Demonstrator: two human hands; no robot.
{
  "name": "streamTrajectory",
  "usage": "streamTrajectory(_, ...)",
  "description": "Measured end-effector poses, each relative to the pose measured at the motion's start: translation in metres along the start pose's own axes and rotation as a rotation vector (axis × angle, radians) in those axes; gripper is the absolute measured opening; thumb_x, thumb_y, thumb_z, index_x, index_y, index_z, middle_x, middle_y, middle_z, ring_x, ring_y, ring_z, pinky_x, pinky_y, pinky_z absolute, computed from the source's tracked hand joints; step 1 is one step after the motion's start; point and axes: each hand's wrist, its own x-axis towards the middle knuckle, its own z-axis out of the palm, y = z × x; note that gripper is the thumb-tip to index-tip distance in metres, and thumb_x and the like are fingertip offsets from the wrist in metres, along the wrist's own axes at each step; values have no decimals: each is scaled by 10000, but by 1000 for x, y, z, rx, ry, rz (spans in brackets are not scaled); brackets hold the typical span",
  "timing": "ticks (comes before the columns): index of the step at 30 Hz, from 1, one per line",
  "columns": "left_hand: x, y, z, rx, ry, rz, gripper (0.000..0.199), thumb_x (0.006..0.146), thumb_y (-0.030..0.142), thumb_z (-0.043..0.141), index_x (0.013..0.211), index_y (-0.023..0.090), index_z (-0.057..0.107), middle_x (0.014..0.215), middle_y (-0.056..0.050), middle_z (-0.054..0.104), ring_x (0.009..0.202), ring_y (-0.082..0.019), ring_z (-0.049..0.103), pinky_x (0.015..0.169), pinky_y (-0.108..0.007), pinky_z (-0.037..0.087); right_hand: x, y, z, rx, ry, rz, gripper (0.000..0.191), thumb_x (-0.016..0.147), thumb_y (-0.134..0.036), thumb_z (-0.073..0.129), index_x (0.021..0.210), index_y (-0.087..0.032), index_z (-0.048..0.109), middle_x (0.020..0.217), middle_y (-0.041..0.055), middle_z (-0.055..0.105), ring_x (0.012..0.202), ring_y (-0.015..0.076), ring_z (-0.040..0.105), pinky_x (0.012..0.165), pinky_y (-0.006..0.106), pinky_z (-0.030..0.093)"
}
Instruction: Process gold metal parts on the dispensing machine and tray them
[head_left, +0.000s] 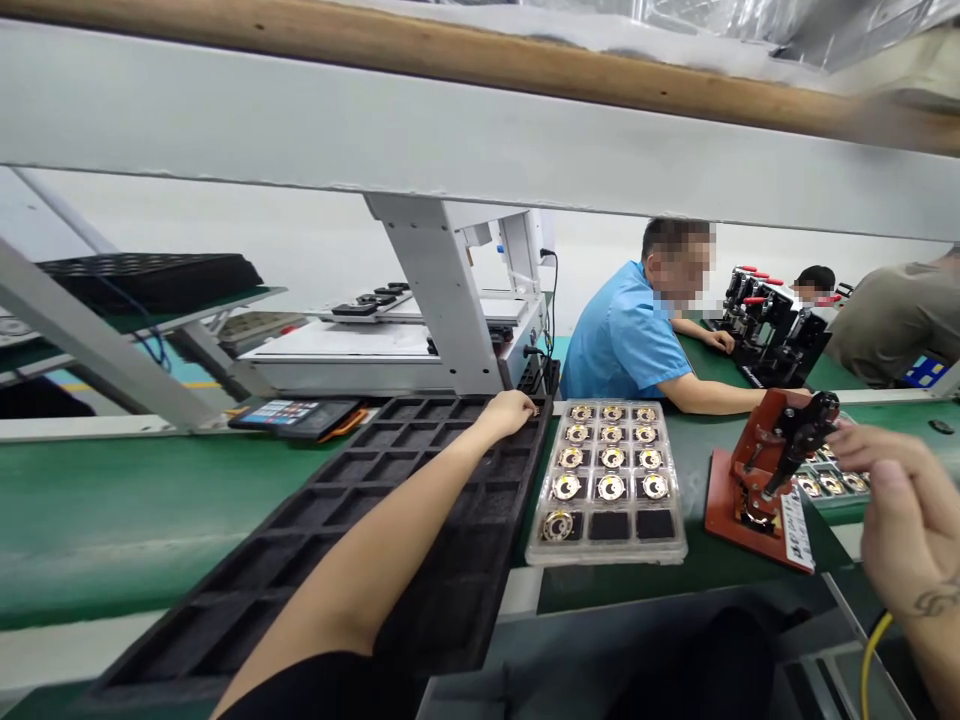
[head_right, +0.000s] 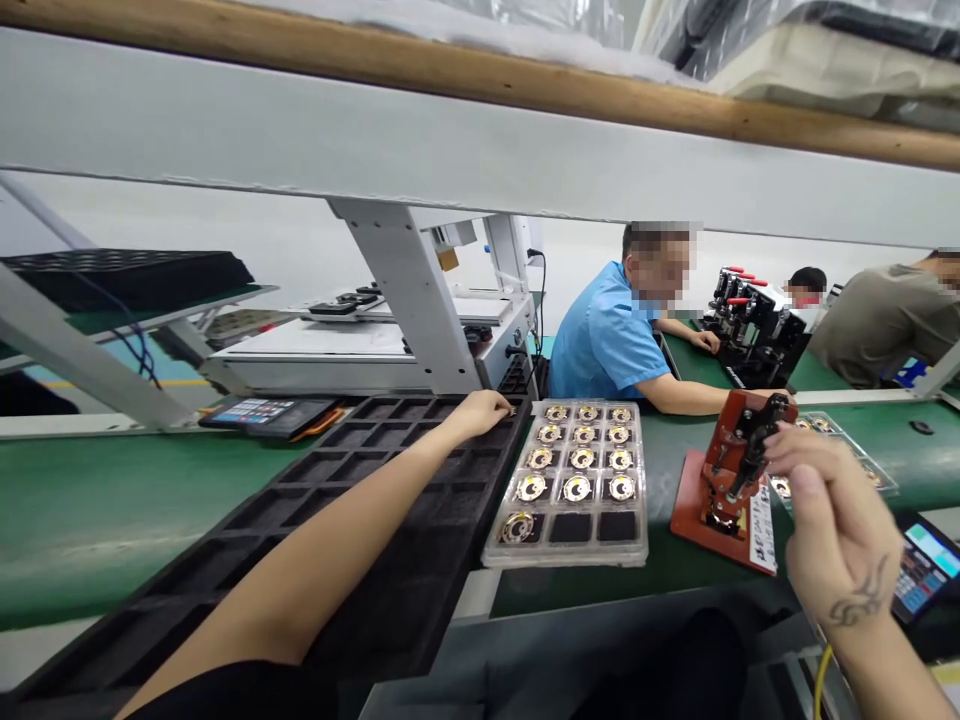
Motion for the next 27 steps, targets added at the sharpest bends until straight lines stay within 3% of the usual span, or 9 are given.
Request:
streamTrajectory(3, -5, 24, -22, -24, 108, 31, 276, 1054, 391, 669, 1166, 153, 754, 1233, -108, 781, 1148, -265, 741, 1049, -478, 594, -29, 10, 0, -13, -164, -105, 266, 1070, -165, 517, 929, -227, 734, 976, 59, 749, 1091, 253, 732, 1181, 550, 501)
streamTrajectory(5, -13, 50, -36, -59, 181, 87, 303, 1064, 335, 568, 1168, 135, 771, 1253, -139, 793, 1172, -288, 741, 1072, -450, 570, -38, 18, -7, -15, -189, -96, 245, 1076, -200, 510, 1055, -226, 752, 1108, 76, 782, 1216, 276, 718, 1216, 563, 472)
streamTrajectory(8, -37, 96, -51, -142, 227, 229, 389, 1010, 400, 536, 1149, 145, 793, 1213, -137, 817, 1105, -317, 757, 1027, -408, 572, -39, 37, -26, -136, 50, 108, 371, 1134, -365, 380, 1213, -225, 714, 1281, 117, 768, 1297, 312, 693, 1143, 559, 515)
streamTrajectory(10, -61, 126, -58, -218, 220, 371, 408, 999, 497, 525, 1082, 207, 800, 1196, -85, 829, 1093, -292, 759, 1006, -364, 572, -34, 62, -42, -391, 225, 273, 419, 1139, -454, 354, 1219, -216, 690, 1246, 121, 761, 1213, 286, 708, 1075, 497, 543)
streamTrajectory(11, -74, 140, -60, -284, 226, 469, 411, 996, 532, 537, 1044, 219, 799, 1170, -78, 835, 1081, -285, 762, 997, -350, 573, -32, 78, -49, -492, 228, 328, 411, 1120, -492, 415, 1198, -195, 688, 1198, 132, 757, 1154, 283, 708, 1035, 476, 549)
streamTrajectory(13, -100, 166, -63, -345, 200, 633, 400, 1015, 544, 537, 976, 236, 790, 1103, -67, 836, 1022, -263, 767, 950, -329, 579, -30, 115, -58, -587, 115, 419, 397, 1075, -516, 523, 1083, -171, 719, 1034, 119, 762, 981, 266, 715, 934, 444, 573)
streamTrajectory(16, -135, 197, -63, -382, 157, 837, 369, 1058, 505, 541, 1009, 243, 796, 1098, -60, 830, 1038, -236, 770, 943, -300, 581, -38, 169, -57, -666, -171, 605, 300, 1023, -465, 708, 952, -174, 727, 913, 27, 745, 856, 187, 704, 880, 391, 595)
streamTrajectory(21, -172, 216, -57, -356, 103, 1075, 279, 1095, 348, 529, 1062, 263, 792, 1088, -33, 827, 1047, -183, 787, 941, -227, 594, -67, 222, -38, -767, -351, 940, 272, 1040, -408, 731, 1128, -150, 720, 1099, 61, 751, 954, 197, 735, 877, 393, 637)
streamTrajectory(27, -188, 202, -47, -362, 59, 1108, 213, 1074, 336, 581, 1073, 314, 794, 1126, 2, 834, 1034, -150, 814, 920, -149, 607, -81, 250, -23, -715, -314, 1187, 299, 1046, -380, 727, 1260, -173, 706, 1282, 94, 726, 1099, 234, 730, 952, 434, 645)
